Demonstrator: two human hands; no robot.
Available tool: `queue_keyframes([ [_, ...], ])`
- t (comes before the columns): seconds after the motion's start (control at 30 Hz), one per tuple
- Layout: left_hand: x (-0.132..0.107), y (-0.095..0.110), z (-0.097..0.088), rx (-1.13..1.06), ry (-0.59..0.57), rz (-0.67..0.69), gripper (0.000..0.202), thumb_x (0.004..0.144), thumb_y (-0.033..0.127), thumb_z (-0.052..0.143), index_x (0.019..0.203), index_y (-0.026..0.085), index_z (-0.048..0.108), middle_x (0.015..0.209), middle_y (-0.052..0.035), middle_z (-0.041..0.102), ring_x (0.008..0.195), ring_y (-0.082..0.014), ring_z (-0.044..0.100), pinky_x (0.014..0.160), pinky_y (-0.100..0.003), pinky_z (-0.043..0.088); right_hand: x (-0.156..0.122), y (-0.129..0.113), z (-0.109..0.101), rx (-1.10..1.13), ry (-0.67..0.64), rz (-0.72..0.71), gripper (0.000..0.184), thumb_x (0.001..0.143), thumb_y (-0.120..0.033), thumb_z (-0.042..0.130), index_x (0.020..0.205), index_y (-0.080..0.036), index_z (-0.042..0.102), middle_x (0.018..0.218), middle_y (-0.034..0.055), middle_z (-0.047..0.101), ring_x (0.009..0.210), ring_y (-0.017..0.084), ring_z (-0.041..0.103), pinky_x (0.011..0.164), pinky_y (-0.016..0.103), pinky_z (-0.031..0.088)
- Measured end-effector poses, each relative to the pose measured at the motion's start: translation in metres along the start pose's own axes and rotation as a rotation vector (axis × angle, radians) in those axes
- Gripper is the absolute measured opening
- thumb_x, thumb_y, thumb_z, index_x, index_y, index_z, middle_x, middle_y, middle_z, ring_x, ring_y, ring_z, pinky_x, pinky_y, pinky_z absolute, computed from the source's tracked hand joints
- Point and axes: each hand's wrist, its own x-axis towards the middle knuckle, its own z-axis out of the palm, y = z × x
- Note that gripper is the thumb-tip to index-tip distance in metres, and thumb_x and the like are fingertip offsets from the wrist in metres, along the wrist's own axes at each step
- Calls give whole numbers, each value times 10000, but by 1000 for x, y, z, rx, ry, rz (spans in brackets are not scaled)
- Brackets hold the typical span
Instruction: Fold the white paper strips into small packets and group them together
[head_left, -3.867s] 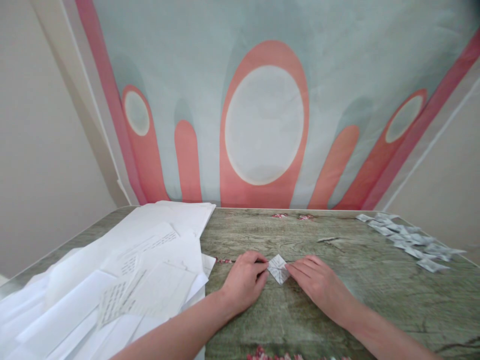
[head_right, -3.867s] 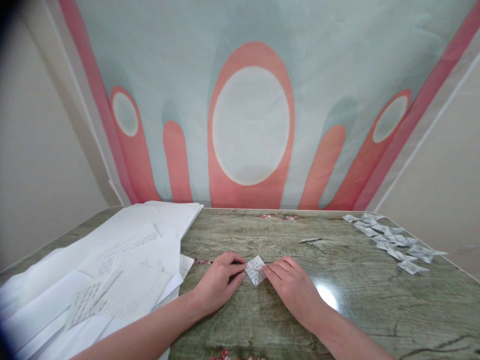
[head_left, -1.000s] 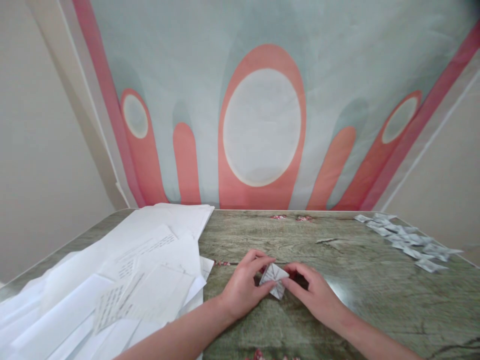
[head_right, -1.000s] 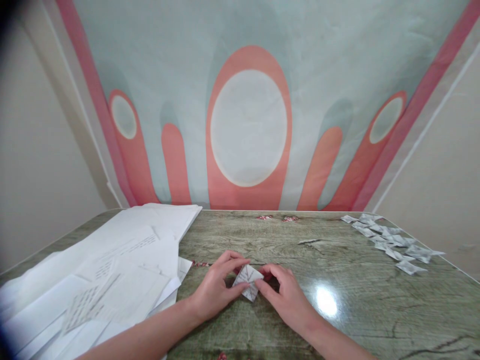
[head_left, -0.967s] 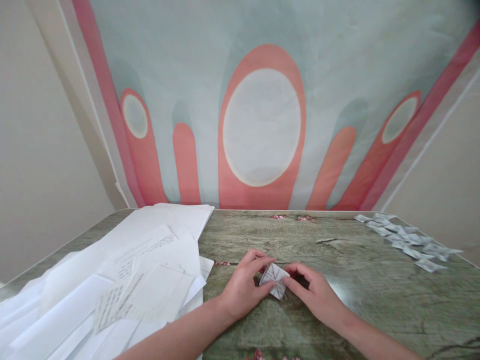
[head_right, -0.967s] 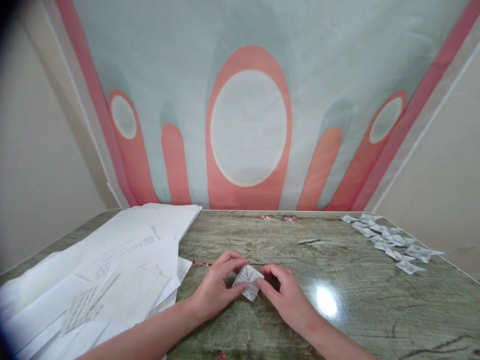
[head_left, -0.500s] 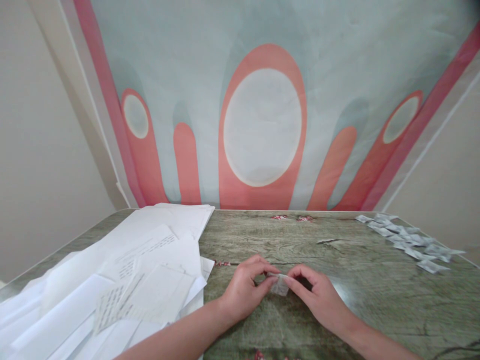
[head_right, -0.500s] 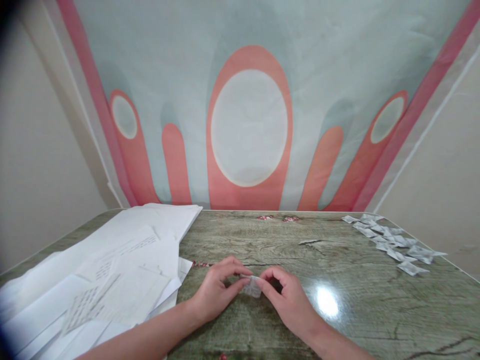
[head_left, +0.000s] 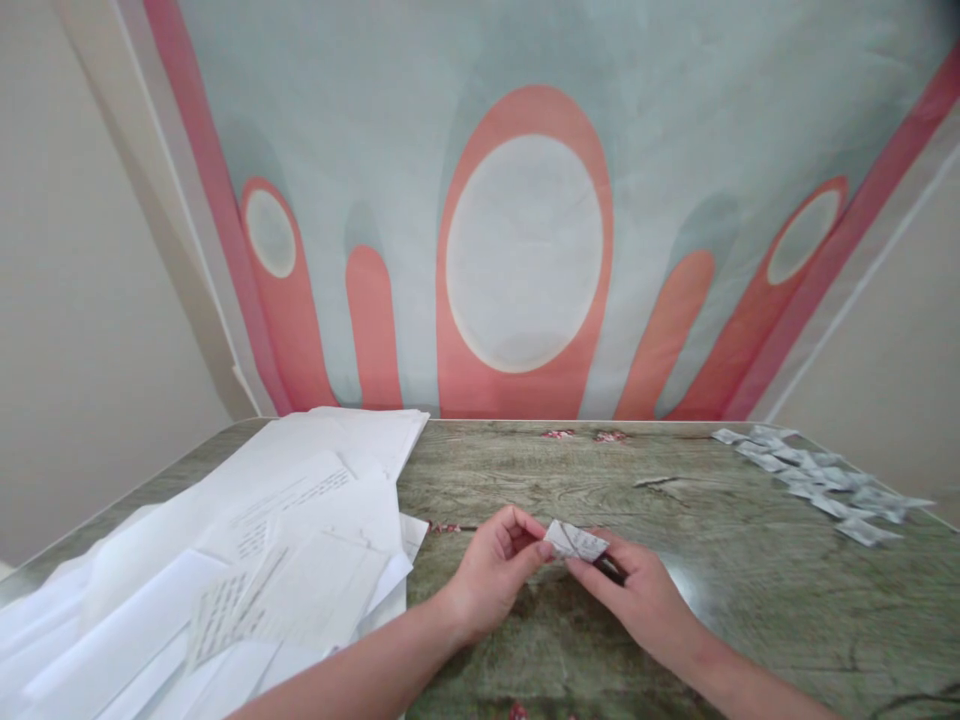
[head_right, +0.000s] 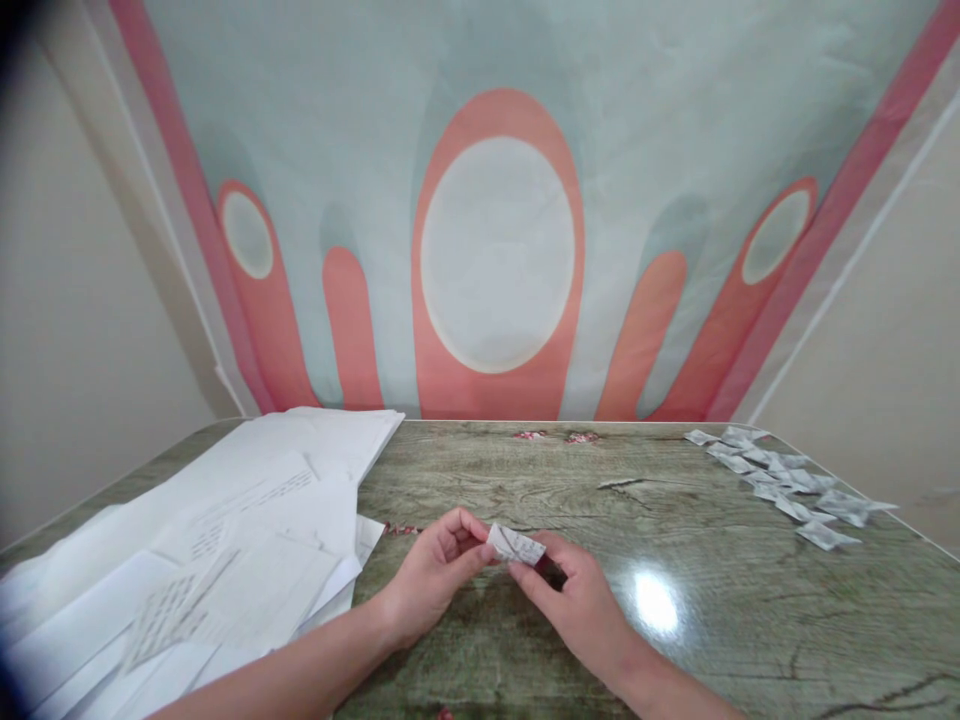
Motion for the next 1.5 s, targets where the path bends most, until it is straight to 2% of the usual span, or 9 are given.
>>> queue_keyframes([
  [0.1,0,-2,-3,209,34,106,217,771,225,620,914,172,467,852,-21,582,821,-146,564,775,-293,442,2,7,-5,-133,74,-102,171,850,-327,523,833,-201,636,793,20,634,740,182,580,674,284,442],
  [0.2,-4,-1,-9,590,116,296,397,737,154,633,1084,203,448,1050,-47,555,1000,-187,519,900,-353,396,6,15,-12,-360,106,-324,154,860,-234,505,789,-209,640,769,32,622,739,180,565,686,303,422],
  [0.3,-7,4,-13,913,27,426,333,750,188,647,1053,227,513,1058,-38,561,1023,-207,494,900,-359,370,8,18,-18,-605,91,-503,152,848,-165,512,846,-218,655,759,37,621,736,179,549,695,319,393],
  [0.43,-7,8,-14,1137,-103,443,169,775,122,585,910,225,578,916,-13,602,899,-188,522,799,-318,370,8,15,-18,-768,69,-572,169,855,-135,502,812,-208,649,735,32,608,718,169,523,674,309,355],
  [0.57,-6,8,-14,1220,-134,400,184,745,62,545,847,210,585,866,-12,603,858,-178,525,763,-299,360,6,11,-12,-828,55,-596,197,863,-118,477,799,-205,641,713,29,588,703,170,504,667,314,333],
  [0.87,-5,3,-18,1356,-163,423,113,771,111,543,789,202,606,795,-14,581,791,-168,523,713,-295,341,6,11,-12,-688,-22,-583,168,833,-110,505,906,-205,624,815,40,611,765,180,529,700,322,372],
  [1.0,-5,4,-18,1401,-199,449,93,796,138,546,782,202,611,792,-13,592,766,-164,526,709,-300,338,5,13,-11,-669,-33,-581,153,827,-93,505,841,-196,617,794,36,606,743,177,523,686,322,367],
  [1.27,-4,0,-18,1342,-259,434,71,832,236,566,812,192,618,787,-15,626,780,-167,564,728,-278,383,7,20,-11,-653,-73,-507,142,823,-85,519,821,-193,612,784,28,599,758,178,522,710,328,372],
  [1.5,-3,4,-16,1293,-219,364,164,851,291,552,762,186,641,777,-13,628,762,-158,564,714,-262,395,5,10,-13,-630,-118,-453,147,878,-177,487,810,-200,615,779,26,589,753,173,522,716,333,371],
])
